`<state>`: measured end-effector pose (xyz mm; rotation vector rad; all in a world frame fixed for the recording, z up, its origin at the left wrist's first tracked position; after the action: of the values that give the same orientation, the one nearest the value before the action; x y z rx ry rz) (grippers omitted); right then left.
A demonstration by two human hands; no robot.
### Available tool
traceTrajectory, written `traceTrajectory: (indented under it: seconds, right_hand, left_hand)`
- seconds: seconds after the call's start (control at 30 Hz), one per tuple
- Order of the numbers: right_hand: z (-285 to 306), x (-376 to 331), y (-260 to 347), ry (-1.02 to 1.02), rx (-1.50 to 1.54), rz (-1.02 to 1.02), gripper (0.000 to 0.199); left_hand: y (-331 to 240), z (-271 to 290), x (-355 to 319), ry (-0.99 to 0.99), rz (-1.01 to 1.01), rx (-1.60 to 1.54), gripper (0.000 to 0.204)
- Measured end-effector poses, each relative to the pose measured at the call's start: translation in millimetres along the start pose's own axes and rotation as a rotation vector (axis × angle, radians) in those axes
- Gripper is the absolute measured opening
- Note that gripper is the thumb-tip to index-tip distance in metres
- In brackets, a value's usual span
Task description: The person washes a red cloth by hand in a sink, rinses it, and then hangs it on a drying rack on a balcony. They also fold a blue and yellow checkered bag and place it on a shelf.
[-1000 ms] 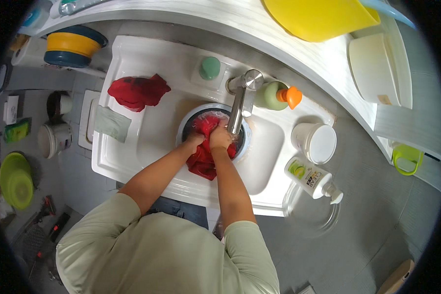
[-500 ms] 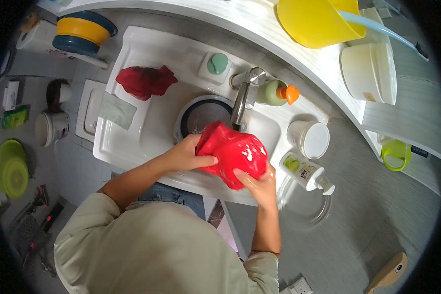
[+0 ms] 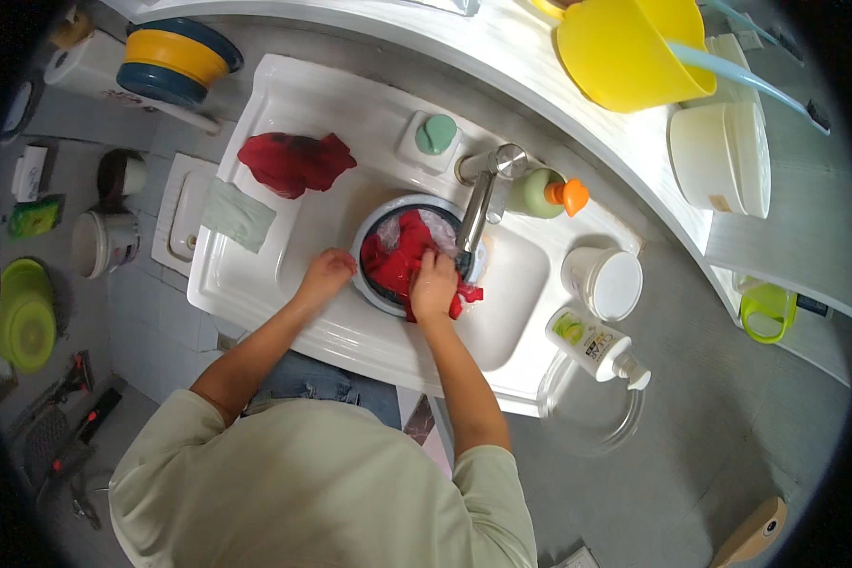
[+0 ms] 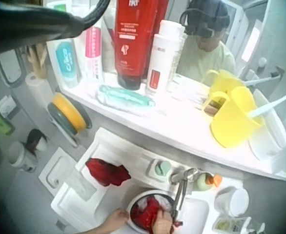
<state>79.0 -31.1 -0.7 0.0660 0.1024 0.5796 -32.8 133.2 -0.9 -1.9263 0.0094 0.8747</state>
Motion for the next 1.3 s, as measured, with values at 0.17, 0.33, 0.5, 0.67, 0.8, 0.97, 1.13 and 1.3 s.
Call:
traceTrajectory:
  seconds: [0.17,0.33,0.5,0.67,0.8,0.97,1.13,1.3]
  right_hand:
    - [-60,8,-3,0.096,-0.031,-0.059,0.033]
    - [65,10,-10,0.21,0.61,-0.174,0.028]
    - [168,-34,-6,0.167,1.262,-0.304,0.026]
    - [165,-46,-22,0.198,1.301,-0.357,0.03]
    - [114,-48,-49,0.321,1.41,-0.193,0.055]
    - [63,-54,-54,0.687,1.958,-0.235,0.084]
    - [64,-58,-30,0.651,2.104,-0.405,0.057]
    - [67,-54,-12,0.623,2.021,-0.393,0.042]
  left_hand:
    - [1,-6,-17,0.032,0.233,-0.241,0.016]
    - [13,-23,-29,0.121,0.455,-0.475,0.037]
    - [-14,-71,-43,0.394,0.411,-0.64,0.059]
    - [-51,-94,-63,0.658,0.274,-0.603,0.061]
    - [-79,-99,-78,0.674,0.251,-0.277,0.061]
    - [-66,-107,-75,0.607,0.309,-0.301,0.058]
    - [-67,-85,-50,0.442,0.084,0.01,0.055]
    - [-75,-51,-37,0.407,-0.044,0.295,0.06]
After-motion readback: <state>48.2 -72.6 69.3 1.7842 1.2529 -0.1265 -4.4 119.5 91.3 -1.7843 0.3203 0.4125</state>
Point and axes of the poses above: each hand's wrist, its own x-axis towards the middle knuckle, its own z-axis out of the back of the hand, y = z × x, the point moved 4 cm from there along x, towards the middle knuckle, and after that the axes turned 13 degrees about -x, right-handed, at the moved point
